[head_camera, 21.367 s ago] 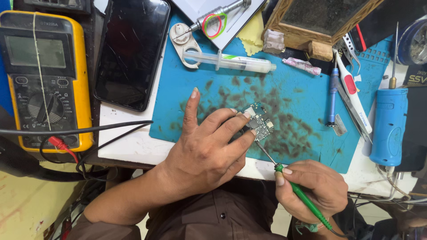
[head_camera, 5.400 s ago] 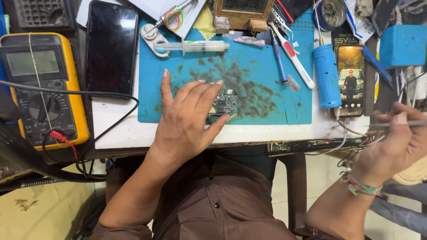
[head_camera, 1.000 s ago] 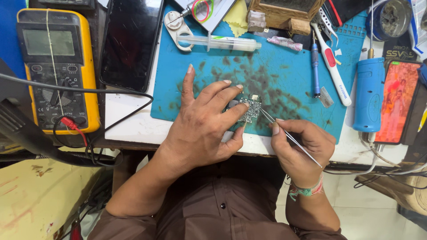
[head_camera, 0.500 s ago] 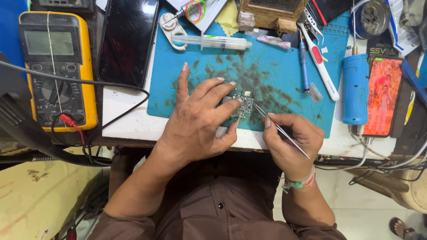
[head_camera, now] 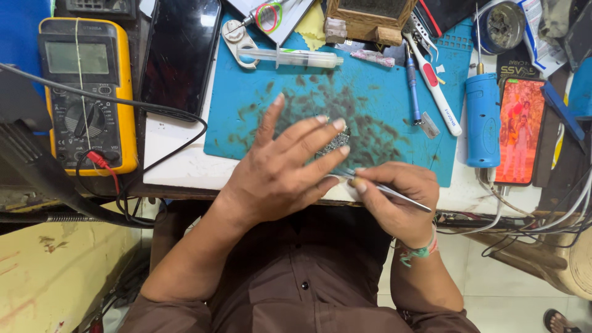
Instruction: The person uses a screwdriver and tweezers to handle components on a small mobile phone circuit board on a blue repair mat. The person touches parts of the board and positions components with the tools.
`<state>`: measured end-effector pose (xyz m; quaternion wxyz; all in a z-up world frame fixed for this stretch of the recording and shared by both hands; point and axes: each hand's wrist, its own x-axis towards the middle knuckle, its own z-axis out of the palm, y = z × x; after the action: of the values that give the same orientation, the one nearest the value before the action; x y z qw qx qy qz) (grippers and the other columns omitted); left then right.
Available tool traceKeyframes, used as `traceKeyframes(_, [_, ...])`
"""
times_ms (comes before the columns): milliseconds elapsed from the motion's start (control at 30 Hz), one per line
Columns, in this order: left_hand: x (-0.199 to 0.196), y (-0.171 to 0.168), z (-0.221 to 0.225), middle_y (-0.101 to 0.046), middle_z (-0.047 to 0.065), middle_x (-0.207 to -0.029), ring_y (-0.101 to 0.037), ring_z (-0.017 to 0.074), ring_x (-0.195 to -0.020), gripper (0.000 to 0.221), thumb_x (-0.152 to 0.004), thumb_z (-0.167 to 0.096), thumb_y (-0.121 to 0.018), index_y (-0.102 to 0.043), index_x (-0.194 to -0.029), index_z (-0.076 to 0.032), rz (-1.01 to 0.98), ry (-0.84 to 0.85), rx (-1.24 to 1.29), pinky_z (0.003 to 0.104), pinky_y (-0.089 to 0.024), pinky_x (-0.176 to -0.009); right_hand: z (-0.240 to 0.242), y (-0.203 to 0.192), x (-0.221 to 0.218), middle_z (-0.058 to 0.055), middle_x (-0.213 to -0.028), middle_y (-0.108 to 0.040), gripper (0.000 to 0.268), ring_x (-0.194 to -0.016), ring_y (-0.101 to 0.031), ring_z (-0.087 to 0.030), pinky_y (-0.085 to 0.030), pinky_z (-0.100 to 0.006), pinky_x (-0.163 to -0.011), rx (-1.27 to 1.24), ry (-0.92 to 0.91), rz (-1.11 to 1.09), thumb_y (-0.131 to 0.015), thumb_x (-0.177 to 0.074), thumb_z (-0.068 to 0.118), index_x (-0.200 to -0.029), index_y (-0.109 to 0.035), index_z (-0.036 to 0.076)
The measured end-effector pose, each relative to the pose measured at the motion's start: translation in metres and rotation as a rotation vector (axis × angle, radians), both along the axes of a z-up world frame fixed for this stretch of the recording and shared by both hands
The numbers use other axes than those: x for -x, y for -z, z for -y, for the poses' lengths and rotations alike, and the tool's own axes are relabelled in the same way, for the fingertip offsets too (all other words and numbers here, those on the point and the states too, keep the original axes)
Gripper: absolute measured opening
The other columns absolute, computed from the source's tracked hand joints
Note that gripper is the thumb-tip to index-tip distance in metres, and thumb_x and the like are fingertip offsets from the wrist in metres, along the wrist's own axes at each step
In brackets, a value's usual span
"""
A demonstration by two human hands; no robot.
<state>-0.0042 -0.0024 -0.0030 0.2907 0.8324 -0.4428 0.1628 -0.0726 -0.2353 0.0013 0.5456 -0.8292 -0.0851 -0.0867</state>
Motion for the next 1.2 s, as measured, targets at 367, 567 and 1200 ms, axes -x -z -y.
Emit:
traceKeyframes(367, [0.010,-0.004,0.004,-0.073,0.009,-0.113,-0.067,0.0235,-0.104,0.037,-0.093,-0.042,-0.077,-0.065,-0.076,-0.012,0.033,-0.135,0.072,0.054,-0.028,-0.119,0.011,0.013,0.014,-0.011,-0.093,-0.076,0.010,-0.083,-0.074,-0.014,-0.060,-0.026,-0.079,-0.361,0.135,-0.134,-0.069,-0.102,0.005,-0.106,-0.071,-0.004])
traceKeyframes(567, [0.015,-0.013,0.014,-0.069,0.009,-0.113,-0.060,0.0261,-0.106,0.051,-0.089,-0.044,-0.078,-0.072,-0.120,-0.004,-0.093,-0.390,0.045,0.052,-0.035,-0.106,0.006,0.014,0.010,-0.009,-0.108,-0.074,0.026,-0.096,-0.068,-0.010,-0.055,-0.022,-0.087,-0.230,0.306,-0.082,-0.075,-0.098,0.000,-0.122,-0.068,-0.007])
traceKeyframes(1200, [0.014,0.000,0.010,-0.063,0.007,-0.136,-0.060,0.0230,-0.124,0.022,-0.088,-0.023,-0.072,-0.075,-0.108,-0.013,-0.132,-0.147,-0.021,0.062,-0.017,-0.126,-0.011,0.001,0.009,-0.014,-0.093,-0.075,0.016,-0.083,-0.074,-0.026,-0.057,-0.032,-0.074,0.344,0.150,0.272,-0.078,-0.082,-0.005,-0.094,-0.069,0.000])
